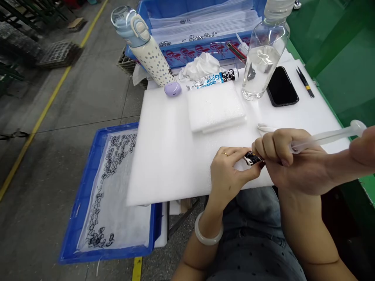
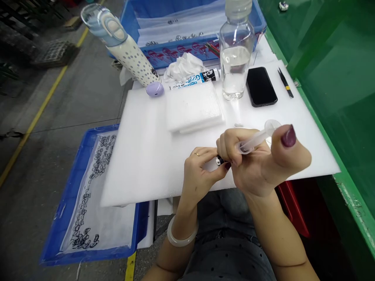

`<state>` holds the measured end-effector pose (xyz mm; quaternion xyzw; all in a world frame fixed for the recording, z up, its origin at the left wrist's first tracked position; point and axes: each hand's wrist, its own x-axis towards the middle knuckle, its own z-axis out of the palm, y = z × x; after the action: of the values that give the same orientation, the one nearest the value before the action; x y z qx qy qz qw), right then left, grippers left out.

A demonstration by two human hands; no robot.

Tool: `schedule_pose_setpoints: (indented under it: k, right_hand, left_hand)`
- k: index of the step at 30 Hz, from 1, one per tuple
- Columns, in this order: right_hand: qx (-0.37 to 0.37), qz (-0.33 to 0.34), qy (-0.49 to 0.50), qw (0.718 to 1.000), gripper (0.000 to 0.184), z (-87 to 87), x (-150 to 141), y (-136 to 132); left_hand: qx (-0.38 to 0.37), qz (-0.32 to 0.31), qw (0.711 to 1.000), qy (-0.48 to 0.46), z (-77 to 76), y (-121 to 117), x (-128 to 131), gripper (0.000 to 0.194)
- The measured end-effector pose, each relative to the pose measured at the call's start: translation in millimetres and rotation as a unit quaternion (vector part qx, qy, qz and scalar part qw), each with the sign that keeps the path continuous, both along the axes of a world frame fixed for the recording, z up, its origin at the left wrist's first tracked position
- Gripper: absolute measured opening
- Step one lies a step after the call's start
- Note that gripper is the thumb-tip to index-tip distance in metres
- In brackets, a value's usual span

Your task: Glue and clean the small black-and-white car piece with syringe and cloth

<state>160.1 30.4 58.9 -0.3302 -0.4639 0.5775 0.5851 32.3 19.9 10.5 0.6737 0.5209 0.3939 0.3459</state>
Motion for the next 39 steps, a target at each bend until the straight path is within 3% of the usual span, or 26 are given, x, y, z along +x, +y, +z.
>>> schedule_pose_setpoints:
  k: [3,20,25,28,31,34,36,39]
  right_hand:
    - [0.036,-0.009,0.002,0.999,0.058,-0.7,-0.7,0.5]
    - [0.033,-0.090,-0.037,0.995,0.064,-1.6,-5.6,-1.8]
    - [0.020,-0.094,-0.059,0.994,0.069,11.9,-9.1,-9.3]
    - [0.056,-0.093,-0.043,0.993,0.065,23.5,-16.3,6.3]
    - [0.117,-0.120,-0.021,0.986,0.056,25.3,-32.7,47.1]
    - [0.083,-0.019,-0.193,0.978,0.051,19.8,-41.0,84.9]
    - [0.077,-0.003,-0.258,0.963,0.043,14.3,-30.7,91.4]
    - [0.105,-0.132,-0.272,0.947,0.038,3.1,9.3,74.7]
  left_hand:
    - [0.000,0.001,1.000,-0.001,-0.2,-0.1,0.1,0.015]
    - [0.003,0.010,1.000,0.004,-0.2,-1.3,1.6,0.019]
    - [0.006,0.001,1.000,0.012,-3.4,-0.2,0.0,0.018]
    - [0.018,-0.010,1.000,0.016,-6.8,-1.4,-1.9,0.021]
    - [0.037,-0.031,0.998,0.052,-10.2,-5.4,-4.5,0.039]
    - [0.045,-0.057,0.991,0.108,-13.5,-9.2,-7.6,0.055]
    - [0.042,-0.066,0.988,0.136,-16.3,-10.5,-8.3,0.061]
    - [0.050,-0.032,0.987,0.152,-21.5,-11.8,-5.6,0.054]
